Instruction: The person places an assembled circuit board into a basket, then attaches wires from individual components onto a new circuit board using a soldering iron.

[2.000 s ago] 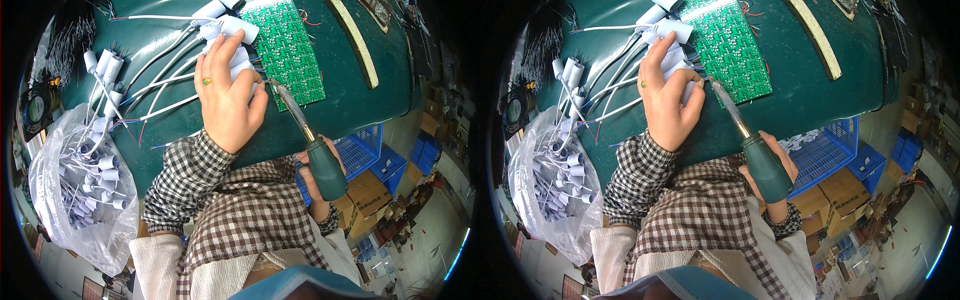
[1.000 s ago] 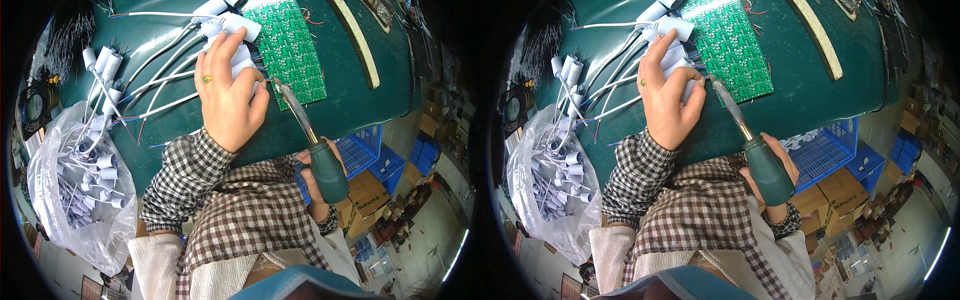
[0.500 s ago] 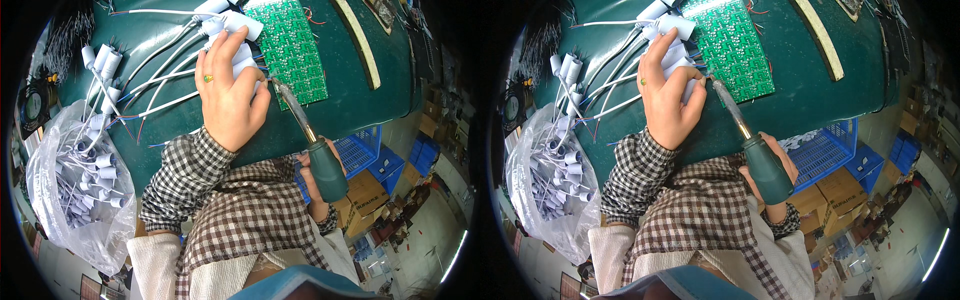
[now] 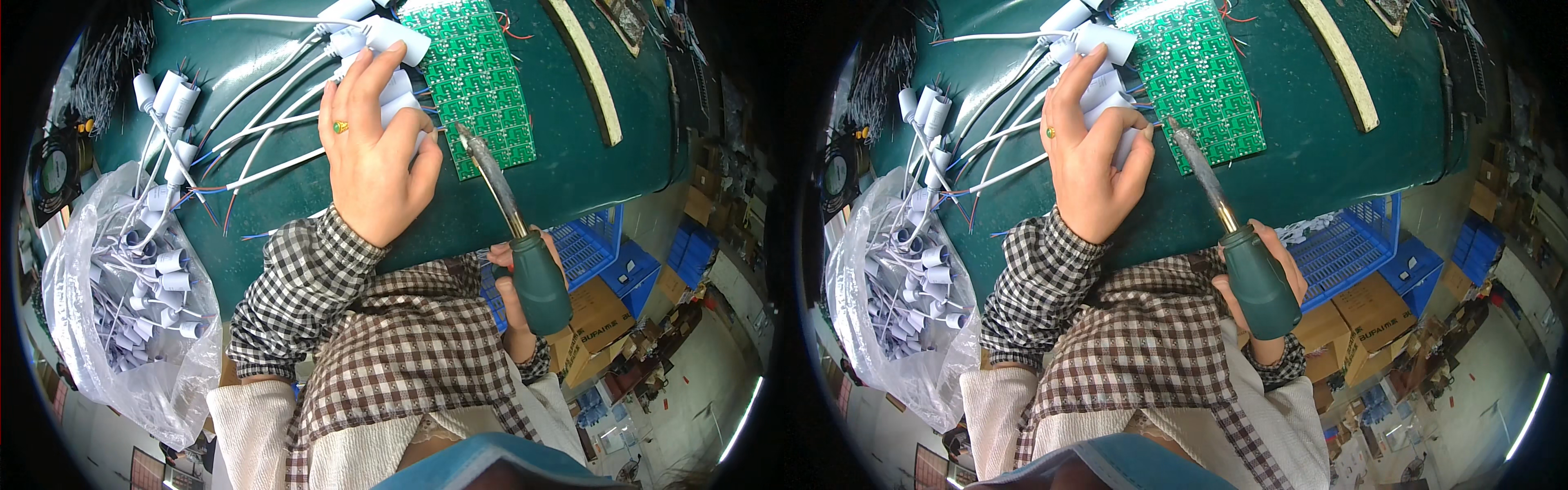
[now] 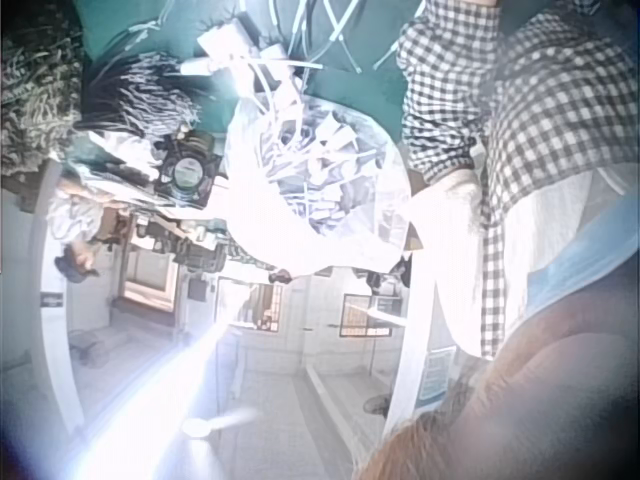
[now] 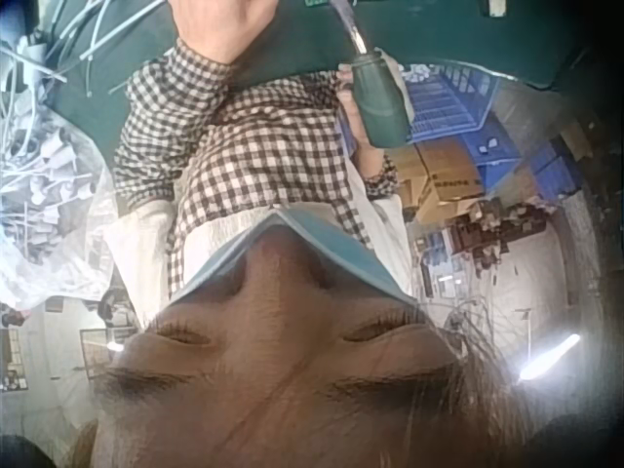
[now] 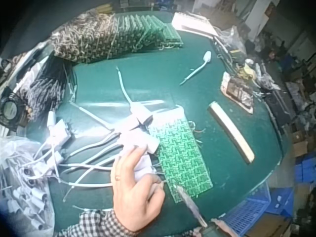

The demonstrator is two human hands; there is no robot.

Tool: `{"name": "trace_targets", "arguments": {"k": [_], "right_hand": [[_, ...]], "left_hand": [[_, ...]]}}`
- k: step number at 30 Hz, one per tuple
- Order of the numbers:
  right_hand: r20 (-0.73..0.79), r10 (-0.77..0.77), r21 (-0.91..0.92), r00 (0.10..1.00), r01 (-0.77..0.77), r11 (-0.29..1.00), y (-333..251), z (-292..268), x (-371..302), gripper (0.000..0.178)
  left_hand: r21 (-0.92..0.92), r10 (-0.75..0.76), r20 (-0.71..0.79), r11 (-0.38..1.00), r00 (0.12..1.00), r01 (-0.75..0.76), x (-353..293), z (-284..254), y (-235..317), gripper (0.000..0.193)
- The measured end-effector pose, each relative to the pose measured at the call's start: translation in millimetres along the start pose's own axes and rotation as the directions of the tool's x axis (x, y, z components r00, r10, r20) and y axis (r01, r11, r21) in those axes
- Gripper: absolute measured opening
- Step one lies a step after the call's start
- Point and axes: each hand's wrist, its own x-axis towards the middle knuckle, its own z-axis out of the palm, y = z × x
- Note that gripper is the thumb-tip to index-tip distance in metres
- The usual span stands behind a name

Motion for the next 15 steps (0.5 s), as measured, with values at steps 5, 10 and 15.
{"name": "trace_targets", "arguments": {"k": [5, 10, 15], "right_hand": [[-0.022, 0.029, 0.068, 0.999, -0.027, 0.997, -3, 0, 2, 0.068], [-0.063, 0.086, 0.111, 0.994, -0.079, 0.991, -14, 6, 6, 0.071], [-0.021, 0.040, 0.061, 0.999, -0.039, 0.997, -5, 1, 3, 0.071]], "left_hand": [[0.004, 0.004, -0.001, 1.000, 1.000, -0.004, 0, 0, 0, 0.012], [0.000, -0.001, 0.005, 1.000, 1.000, 0.001, 0, 0, 0, 0.012], [-0.001, -0.005, 0.008, 1.000, 1.000, 0.005, 0, -1, 0, 0.012]]}}
